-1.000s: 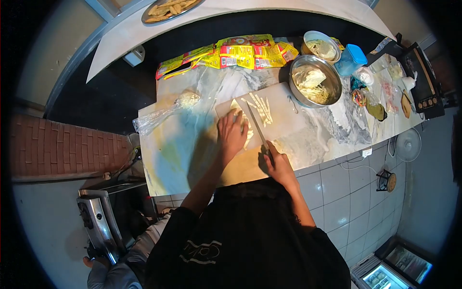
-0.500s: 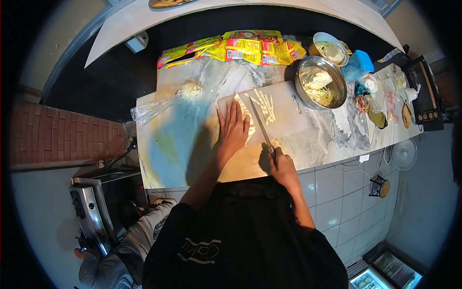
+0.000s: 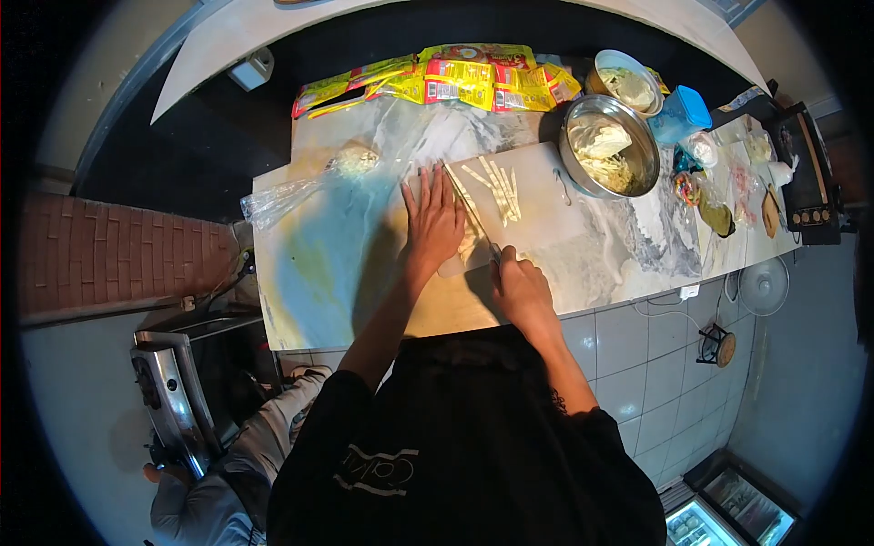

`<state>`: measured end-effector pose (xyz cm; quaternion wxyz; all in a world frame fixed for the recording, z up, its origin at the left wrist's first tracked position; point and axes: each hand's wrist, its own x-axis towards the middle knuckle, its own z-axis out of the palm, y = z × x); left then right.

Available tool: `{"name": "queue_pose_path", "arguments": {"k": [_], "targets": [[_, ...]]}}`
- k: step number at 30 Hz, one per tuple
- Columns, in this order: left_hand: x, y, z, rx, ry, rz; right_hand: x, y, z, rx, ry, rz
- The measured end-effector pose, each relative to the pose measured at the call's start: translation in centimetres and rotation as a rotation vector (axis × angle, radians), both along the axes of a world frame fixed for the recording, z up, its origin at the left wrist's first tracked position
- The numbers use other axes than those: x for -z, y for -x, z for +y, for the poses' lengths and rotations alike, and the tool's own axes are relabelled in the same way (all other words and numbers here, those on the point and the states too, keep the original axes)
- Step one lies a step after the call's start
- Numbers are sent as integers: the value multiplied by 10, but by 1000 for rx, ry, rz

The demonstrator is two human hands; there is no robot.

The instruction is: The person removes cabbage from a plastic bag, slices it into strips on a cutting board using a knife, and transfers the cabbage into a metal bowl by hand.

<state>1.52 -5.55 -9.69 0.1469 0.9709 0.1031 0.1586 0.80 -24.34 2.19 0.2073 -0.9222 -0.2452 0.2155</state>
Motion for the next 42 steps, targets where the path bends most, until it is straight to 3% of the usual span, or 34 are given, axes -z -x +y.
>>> {"name": "queue_pose_path", "arguments": {"k": [21, 29, 42], "targets": [[4, 5, 5, 30, -24, 3, -16, -9, -3, -62, 77, -32], [1, 2, 8, 19, -23, 62, -31, -22, 14, -121, 315, 23], [8, 2, 11, 19, -36, 117, -36, -19, 16, -163, 405, 71]]}}
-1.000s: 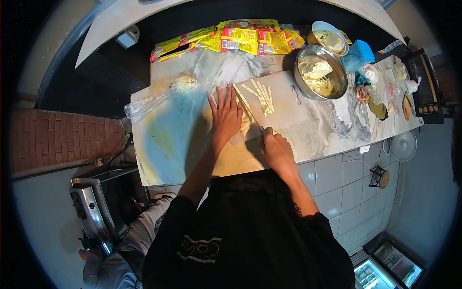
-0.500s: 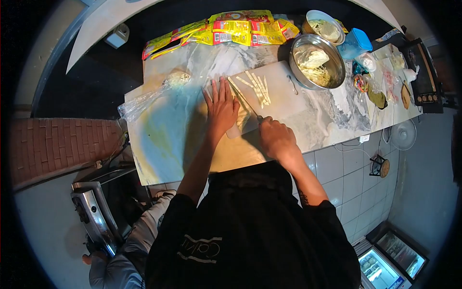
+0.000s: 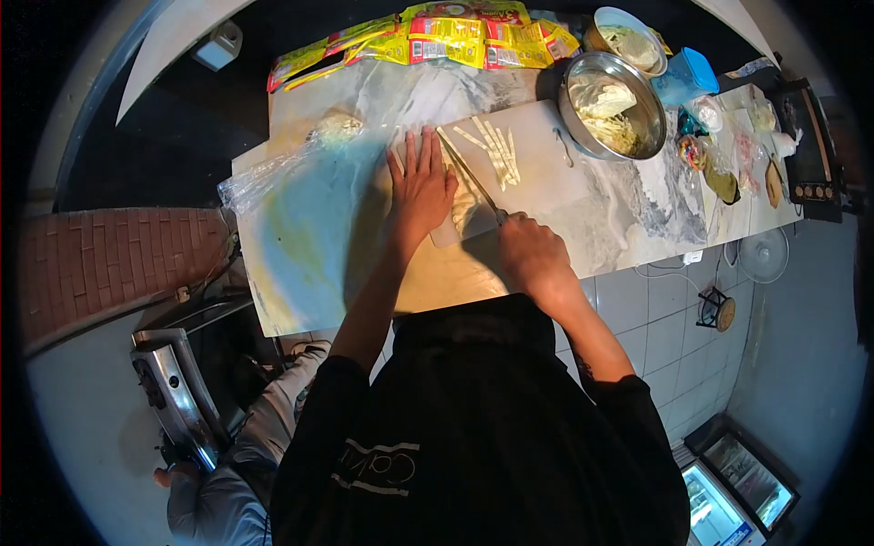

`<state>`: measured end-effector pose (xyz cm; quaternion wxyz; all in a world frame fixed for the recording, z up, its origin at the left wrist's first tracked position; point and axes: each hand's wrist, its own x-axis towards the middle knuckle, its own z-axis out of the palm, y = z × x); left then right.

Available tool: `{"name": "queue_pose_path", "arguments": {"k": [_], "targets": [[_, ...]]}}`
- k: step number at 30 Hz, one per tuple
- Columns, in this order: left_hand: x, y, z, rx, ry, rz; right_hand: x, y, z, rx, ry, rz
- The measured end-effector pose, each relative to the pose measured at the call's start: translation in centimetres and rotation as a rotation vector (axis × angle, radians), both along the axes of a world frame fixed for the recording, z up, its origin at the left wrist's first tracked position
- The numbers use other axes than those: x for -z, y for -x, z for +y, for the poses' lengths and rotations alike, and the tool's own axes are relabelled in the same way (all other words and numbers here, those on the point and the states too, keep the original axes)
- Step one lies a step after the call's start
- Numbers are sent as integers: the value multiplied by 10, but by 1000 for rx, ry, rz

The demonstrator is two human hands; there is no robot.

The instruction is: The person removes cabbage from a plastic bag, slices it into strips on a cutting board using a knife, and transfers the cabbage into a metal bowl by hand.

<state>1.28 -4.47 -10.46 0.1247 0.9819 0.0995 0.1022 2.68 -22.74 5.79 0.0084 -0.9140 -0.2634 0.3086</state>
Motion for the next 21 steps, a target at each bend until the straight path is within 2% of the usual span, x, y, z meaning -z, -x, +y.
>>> {"name": "queue_pose_path", "arguments": {"k": [3, 12, 21], "targets": [[3, -1, 0, -1, 21, -41, 2, 2, 2, 59, 24, 5], [10, -3, -2, -10, -72, -129, 6, 9, -3, 23, 32, -46], [8, -2, -4, -5, -122, -113, 10, 20, -13, -10, 28, -68]]}}
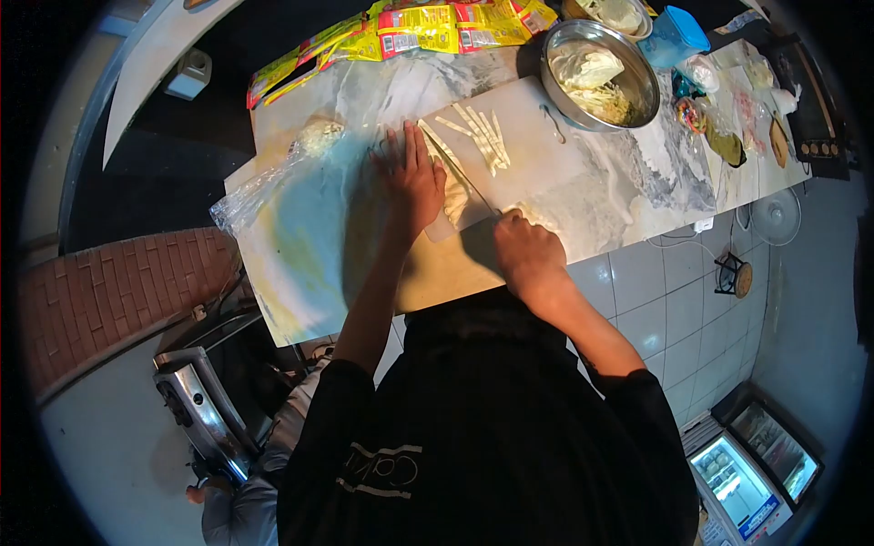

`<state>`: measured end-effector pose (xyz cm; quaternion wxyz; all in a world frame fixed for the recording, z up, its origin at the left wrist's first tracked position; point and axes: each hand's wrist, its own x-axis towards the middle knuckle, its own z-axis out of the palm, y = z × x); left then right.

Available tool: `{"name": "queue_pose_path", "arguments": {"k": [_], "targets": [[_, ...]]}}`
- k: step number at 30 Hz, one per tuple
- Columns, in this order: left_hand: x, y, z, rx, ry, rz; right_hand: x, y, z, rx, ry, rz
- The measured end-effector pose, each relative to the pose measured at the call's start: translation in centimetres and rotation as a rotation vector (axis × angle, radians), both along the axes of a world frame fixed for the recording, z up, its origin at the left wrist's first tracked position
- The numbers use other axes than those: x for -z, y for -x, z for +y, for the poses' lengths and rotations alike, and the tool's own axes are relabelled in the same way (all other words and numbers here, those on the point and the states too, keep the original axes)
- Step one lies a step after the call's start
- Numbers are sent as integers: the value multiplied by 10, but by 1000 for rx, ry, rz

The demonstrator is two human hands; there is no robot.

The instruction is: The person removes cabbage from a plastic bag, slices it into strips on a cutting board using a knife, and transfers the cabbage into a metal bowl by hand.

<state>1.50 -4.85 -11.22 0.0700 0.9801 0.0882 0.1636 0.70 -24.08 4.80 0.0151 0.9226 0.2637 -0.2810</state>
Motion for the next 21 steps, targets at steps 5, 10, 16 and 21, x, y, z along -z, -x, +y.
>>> {"name": "queue_pose_path", "arguments": {"k": [5, 10, 16, 21], "targets": [[-2, 0, -1, 1, 37, 10, 3, 7, -8, 33, -42, -11], [-3, 3, -2, 13, 2, 25, -2, 5, -2, 53, 20, 20], [-12, 2, -3, 16, -22, 48, -2, 15, -8, 54, 21, -2], [-9, 2, -3, -1, -65, 71, 1, 14, -4, 56, 1, -36]]}}
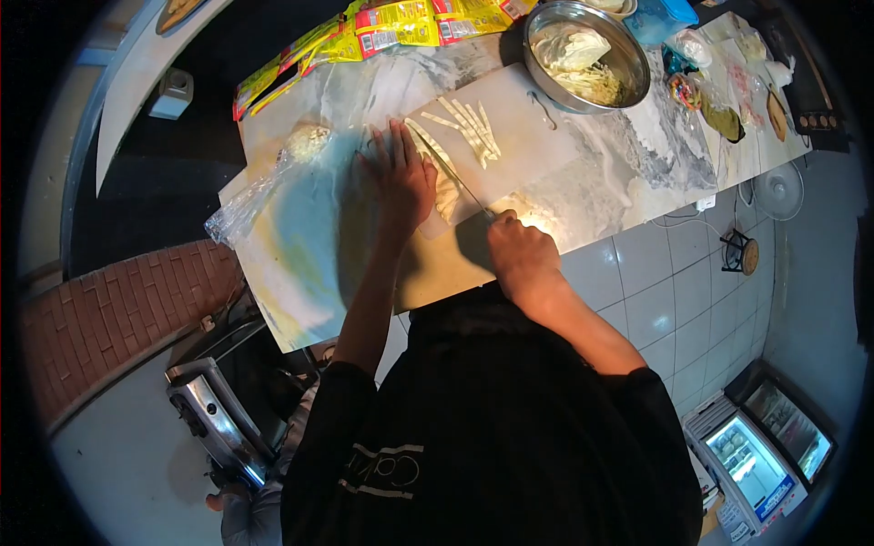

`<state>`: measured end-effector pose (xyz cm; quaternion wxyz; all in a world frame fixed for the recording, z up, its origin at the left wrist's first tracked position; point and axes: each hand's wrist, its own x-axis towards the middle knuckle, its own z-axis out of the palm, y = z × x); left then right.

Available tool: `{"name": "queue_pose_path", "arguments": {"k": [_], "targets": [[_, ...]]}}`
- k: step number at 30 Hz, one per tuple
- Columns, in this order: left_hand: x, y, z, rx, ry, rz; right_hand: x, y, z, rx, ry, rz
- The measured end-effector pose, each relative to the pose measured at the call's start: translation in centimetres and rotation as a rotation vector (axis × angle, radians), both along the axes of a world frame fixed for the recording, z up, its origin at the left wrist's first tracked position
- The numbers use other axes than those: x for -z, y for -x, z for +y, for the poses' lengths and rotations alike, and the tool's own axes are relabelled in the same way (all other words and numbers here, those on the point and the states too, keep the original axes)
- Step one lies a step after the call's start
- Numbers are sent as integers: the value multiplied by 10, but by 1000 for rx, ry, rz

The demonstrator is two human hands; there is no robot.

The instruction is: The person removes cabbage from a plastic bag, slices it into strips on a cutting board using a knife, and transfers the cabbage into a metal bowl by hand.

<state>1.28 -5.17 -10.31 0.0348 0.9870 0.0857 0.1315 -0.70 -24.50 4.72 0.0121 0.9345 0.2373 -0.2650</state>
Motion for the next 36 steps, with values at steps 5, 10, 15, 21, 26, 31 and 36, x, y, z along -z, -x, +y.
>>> {"name": "queue_pose_path", "arguments": {"k": [5, 10, 15, 21, 26, 31, 36], "targets": [[2, 0, 0, 6, 21, -33, -5, 10, -13, 45, -49, 48], [4, 1, -1, 6, -15, -22, -2, 2, -6, 23, -50, 95], [-8, 1, -3, -2, -8, 7, -3, 16, -16, 40, -41, 45], [3, 0, -2, -12, -33, -13, -4, 19, -17, 72, -80, 116], [-8, 3, 0, 2, 102, -125, -1, 21, -21, 92, -109, 113], [-22, 26, -16, 40, 356, -177, -1, 22, -24, 103, -146, 101], [-18, 39, -42, 115, 426, -17, -6, 21, -22, 142, -162, 152]]}}
